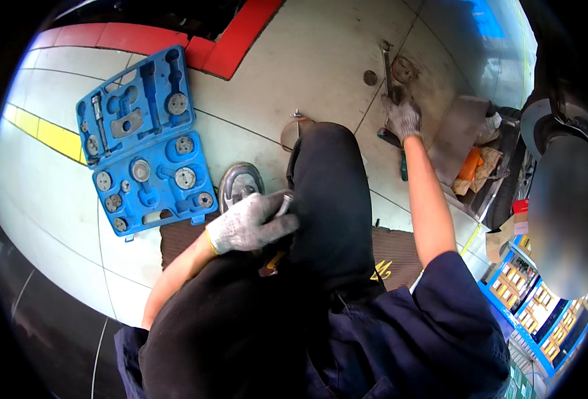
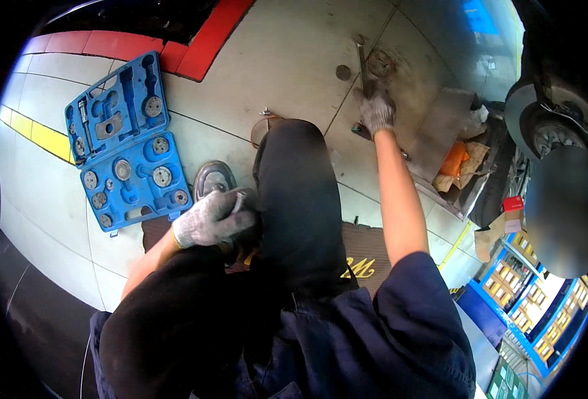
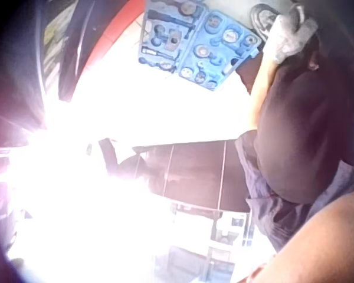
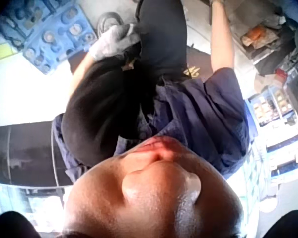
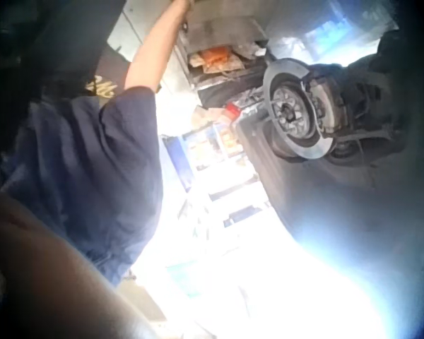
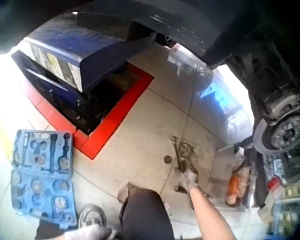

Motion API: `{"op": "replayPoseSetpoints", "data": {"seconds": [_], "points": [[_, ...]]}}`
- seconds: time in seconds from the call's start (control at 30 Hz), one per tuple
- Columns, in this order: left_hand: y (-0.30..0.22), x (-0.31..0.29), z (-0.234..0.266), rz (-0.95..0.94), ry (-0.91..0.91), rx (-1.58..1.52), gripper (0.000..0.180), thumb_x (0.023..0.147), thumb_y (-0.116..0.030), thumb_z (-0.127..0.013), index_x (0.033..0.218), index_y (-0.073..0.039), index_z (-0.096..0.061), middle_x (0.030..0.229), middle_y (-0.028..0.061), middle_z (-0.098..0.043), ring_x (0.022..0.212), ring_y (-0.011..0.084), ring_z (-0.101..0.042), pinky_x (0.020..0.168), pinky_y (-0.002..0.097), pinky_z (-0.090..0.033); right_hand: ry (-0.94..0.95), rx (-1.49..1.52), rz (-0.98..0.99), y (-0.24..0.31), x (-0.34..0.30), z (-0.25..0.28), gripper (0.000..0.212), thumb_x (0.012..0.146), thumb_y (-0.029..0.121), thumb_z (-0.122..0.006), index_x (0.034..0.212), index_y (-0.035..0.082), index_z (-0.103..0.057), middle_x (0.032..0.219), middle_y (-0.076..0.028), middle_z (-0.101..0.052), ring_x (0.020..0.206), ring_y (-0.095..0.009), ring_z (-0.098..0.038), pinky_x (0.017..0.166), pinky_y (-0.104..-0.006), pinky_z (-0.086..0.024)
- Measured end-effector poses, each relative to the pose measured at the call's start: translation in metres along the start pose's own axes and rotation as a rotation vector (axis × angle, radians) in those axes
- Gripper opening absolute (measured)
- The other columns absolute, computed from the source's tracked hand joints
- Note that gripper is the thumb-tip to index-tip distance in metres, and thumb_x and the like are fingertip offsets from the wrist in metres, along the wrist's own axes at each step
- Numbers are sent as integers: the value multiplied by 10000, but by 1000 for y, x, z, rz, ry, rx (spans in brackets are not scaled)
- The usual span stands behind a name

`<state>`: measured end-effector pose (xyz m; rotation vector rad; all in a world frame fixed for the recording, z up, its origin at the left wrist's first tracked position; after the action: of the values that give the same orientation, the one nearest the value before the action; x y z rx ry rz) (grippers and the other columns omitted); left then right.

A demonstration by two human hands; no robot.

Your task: The person sits on the floor and selects various metal discs and rings from a blue organizer case. They use a socket wrench and a spanner to tighten and adjust components, assembling them into a small mechanical assembly.

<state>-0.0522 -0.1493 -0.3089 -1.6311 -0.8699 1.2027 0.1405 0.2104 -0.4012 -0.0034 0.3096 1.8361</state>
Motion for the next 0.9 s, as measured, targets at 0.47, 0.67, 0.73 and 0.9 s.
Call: {"op": "replayPoseSetpoints", "data": {"seconds": [0.47,0.67,0.73,0.9], "points": [[-2,-27,55,314,-370,693,288,952,-295,-605,1170,-110,-642,1014,160,-671,900,373,-667,774,473,-527,407,-440,-22,2,52,-71,795,838,586,-599,1355,-16,-553,1344,-266,-584,1247,-409,-560,1050,-458,-442],[-11,-30,80,-7,-708,613,245,869,-290,-717,934,-54,-703,782,135,-681,732,339,-673,637,391,-531,569,385,126,42,0,-31,434,905,208,-640,1290,17,-577,868,-65,-625,808,-207,-625,732,-349,-520],[-8,-26,82,-18,-629,450,251,856,-277,-735,922,-38,-698,752,144,-672,684,339,-654,622,383,-520,636,424,199,104,-43,12,387,920,141,-625,1288,31,-579,821,-21,-598,755,-150,-603,677,-305,-508],[-9,-10,79,-114,-431,302,255,821,-264,-774,879,-21,-724,736,160,-673,623,295,-641,605,374,-503,755,269,925,181,-118,79,389,871,68,-623,1256,116,-625,821,-58,-645,746,-167,-641,623,-327,-501]]}}
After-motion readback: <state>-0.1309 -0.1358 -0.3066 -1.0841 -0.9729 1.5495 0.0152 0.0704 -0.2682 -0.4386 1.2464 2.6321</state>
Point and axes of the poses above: each hand's wrist, its own x-axis towards the middle knuckle, its own z-axis out of the back of the hand, y = z × x, the point moved 10 cm from there along x, towards the middle knuckle
